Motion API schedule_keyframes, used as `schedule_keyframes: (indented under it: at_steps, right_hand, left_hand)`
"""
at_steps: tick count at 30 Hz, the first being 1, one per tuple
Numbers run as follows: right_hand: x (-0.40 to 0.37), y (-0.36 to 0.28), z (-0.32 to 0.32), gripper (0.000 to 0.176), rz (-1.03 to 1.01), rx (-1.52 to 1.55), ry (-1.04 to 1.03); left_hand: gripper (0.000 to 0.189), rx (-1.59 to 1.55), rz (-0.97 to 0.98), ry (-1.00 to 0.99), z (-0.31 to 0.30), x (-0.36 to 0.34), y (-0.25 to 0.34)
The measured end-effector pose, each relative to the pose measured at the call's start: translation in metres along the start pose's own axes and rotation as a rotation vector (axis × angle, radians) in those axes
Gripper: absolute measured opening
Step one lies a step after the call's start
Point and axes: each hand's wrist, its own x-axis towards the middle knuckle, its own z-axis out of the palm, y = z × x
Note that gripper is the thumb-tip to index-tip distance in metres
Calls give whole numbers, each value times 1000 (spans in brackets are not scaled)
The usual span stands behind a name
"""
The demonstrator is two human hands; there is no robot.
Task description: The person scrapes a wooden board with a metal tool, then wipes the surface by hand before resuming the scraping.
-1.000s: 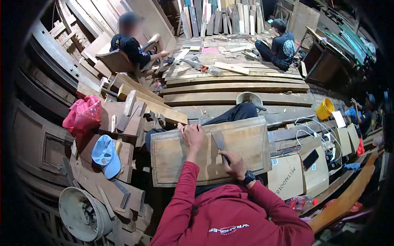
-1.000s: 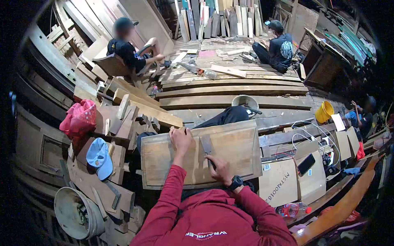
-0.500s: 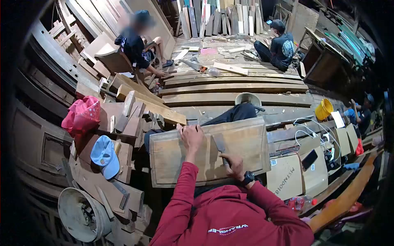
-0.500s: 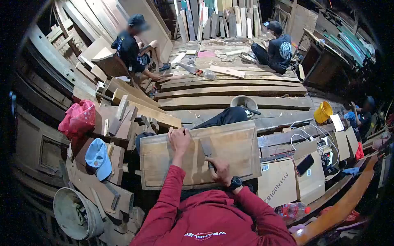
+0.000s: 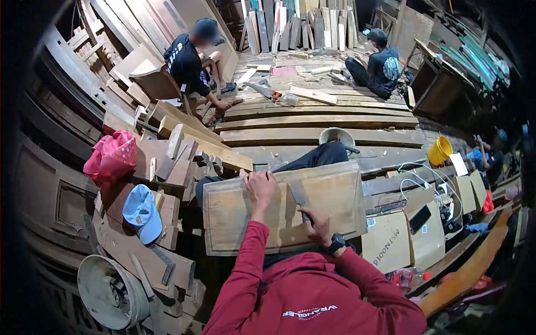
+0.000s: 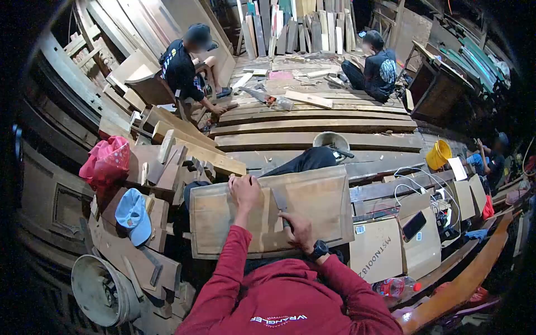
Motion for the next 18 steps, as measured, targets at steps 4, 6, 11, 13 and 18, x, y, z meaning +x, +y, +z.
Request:
schedule_keyframes:
  at_steps: [4,6,11,13,18]
  right_hand:
    - [-5,0,5,39,-88,11,-4]
    - [4,3,9,38,-42,-12,27]
    - [0,-5,3,36,-46,21,7]
    - [1,-4,1,38,7,-5,-39]
    - [-8,4,0,43,-47,9,-89]
  left_hand:
    - [31,28,12,2,3,-4,-6]
    - [31,0,-13,3,7,-2,-6]
    - [28,76,59,42,7,-3,-8]
    - [29,11,44,46,11,-5,-10]
    - [30,-3,19,4,4,-3,-5]
